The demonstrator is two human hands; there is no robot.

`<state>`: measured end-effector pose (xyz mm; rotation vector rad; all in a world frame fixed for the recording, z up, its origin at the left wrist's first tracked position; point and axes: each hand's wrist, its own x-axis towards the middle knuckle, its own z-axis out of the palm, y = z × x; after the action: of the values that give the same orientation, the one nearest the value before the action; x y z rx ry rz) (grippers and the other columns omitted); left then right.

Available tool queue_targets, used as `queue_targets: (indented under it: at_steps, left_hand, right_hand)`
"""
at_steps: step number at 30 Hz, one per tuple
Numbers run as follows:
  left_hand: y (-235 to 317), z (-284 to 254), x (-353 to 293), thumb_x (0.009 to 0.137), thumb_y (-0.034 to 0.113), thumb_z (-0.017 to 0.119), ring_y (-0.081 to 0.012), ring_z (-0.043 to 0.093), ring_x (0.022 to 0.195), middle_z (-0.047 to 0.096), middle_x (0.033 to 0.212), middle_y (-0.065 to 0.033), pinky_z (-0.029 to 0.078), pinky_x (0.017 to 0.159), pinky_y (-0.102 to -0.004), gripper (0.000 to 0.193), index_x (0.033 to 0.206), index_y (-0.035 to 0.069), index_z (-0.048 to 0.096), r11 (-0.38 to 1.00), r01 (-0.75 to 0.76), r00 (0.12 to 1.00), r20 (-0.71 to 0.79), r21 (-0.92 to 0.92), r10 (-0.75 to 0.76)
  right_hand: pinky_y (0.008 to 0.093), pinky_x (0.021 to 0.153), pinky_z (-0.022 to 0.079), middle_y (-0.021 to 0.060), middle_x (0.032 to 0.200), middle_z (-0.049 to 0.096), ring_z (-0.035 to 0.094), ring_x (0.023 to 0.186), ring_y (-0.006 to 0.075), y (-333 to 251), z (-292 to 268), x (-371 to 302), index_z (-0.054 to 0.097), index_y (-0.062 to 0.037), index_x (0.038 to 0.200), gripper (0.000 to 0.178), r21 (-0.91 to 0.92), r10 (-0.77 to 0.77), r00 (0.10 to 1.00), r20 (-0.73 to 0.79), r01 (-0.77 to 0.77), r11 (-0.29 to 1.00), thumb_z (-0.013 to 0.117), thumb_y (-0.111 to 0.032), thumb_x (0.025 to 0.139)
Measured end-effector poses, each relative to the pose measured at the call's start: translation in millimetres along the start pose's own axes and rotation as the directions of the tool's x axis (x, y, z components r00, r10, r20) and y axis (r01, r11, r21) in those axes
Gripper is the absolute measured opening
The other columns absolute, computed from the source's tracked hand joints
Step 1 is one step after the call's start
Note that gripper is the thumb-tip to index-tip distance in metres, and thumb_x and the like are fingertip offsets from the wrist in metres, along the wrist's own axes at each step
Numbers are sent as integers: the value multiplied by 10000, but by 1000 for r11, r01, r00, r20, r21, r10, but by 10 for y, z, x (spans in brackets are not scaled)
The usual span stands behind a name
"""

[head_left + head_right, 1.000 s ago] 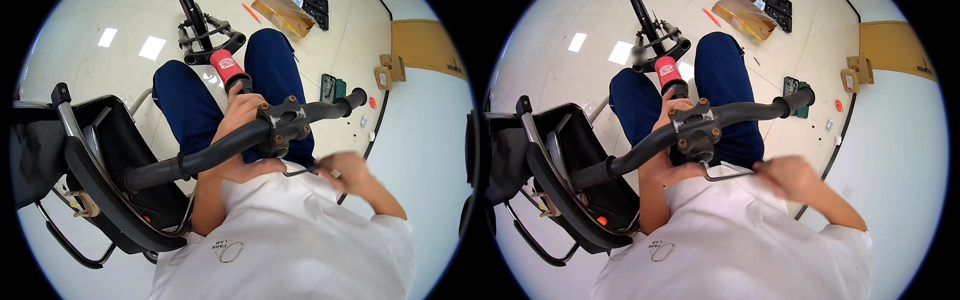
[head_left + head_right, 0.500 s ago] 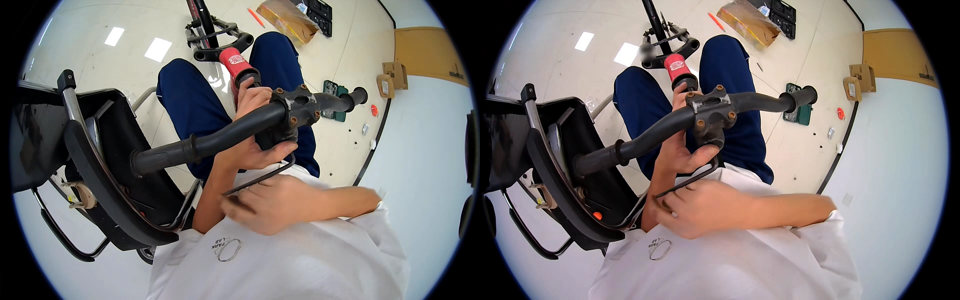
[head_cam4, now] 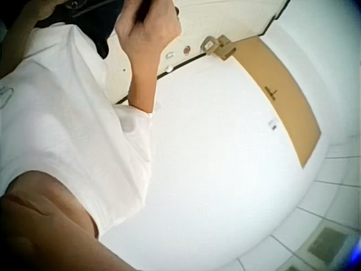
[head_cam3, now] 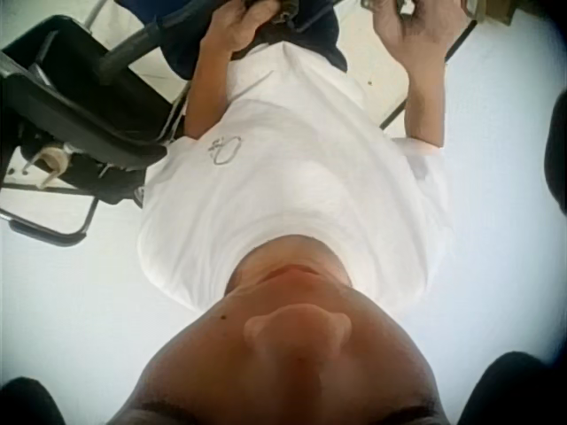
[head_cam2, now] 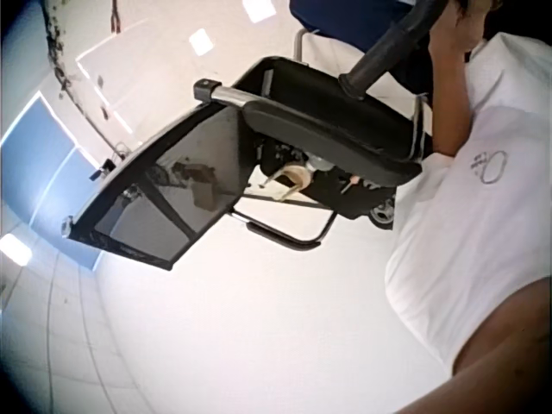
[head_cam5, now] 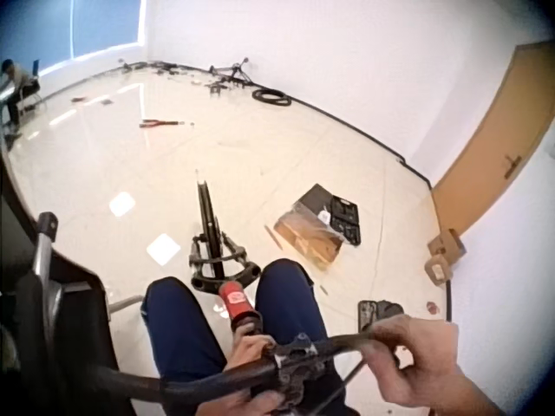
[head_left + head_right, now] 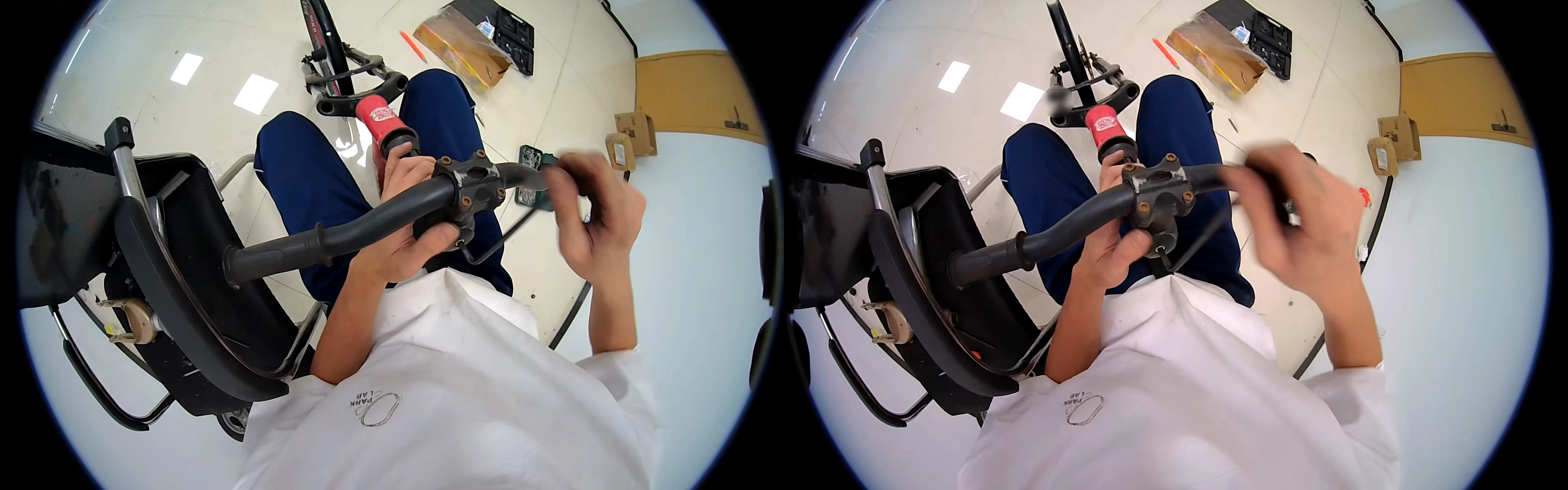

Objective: The person assembles a bicycle by attaching the front wheel to the fork and securing the handlebars. They use a wrench to tighten the wheel axle and an Allen key to fasten the handlebar bolts.

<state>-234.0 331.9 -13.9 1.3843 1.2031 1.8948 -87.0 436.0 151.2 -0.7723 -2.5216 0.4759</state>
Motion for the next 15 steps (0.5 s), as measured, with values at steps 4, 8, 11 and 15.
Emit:
queue_targets:
  at_steps: [4,8,11,15]
  left_hand:
    - [-22,68,30,904,457,562,-329,533,1028,600,1026,-148,272,1067,-526,462,878,-2,609,996,-35,999,-3,86,35]
    - [1,36,13,920,495,530,-306,527,1018,600,1034,-125,288,1046,-486,495,977,12,620,997,39,997,-71,60,-35]
    - [-11,7,-48,933,449,526,-295,523,1017,596,1057,-118,290,1047,-474,448,1019,19,618,997,24,997,-74,68,-19]
    - [20,-5,-114,933,389,521,-294,514,1024,596,1066,-109,294,1045,-473,373,991,35,625,997,71,996,-57,42,-69]
  right_hand:
    - [358,525,476,120,720,621,583,555,297,342,44,-1119,638,-12,941,127,-123,165,971,172,-145,982,601,23,824]
    - [359,546,503,132,744,614,605,605,289,-25,517,-1411,631,8,933,134,205,-41,907,419,-51,977,671,-46,817]
    - [316,546,523,111,808,666,653,641,251,-152,796,-1263,651,2,860,149,384,-178,882,437,-4,923,753,-57,768]
    - [320,499,502,85,722,618,617,586,224,-388,1052,-1024,643,-9,819,166,581,-198,926,322,-29,814,769,-103,765]
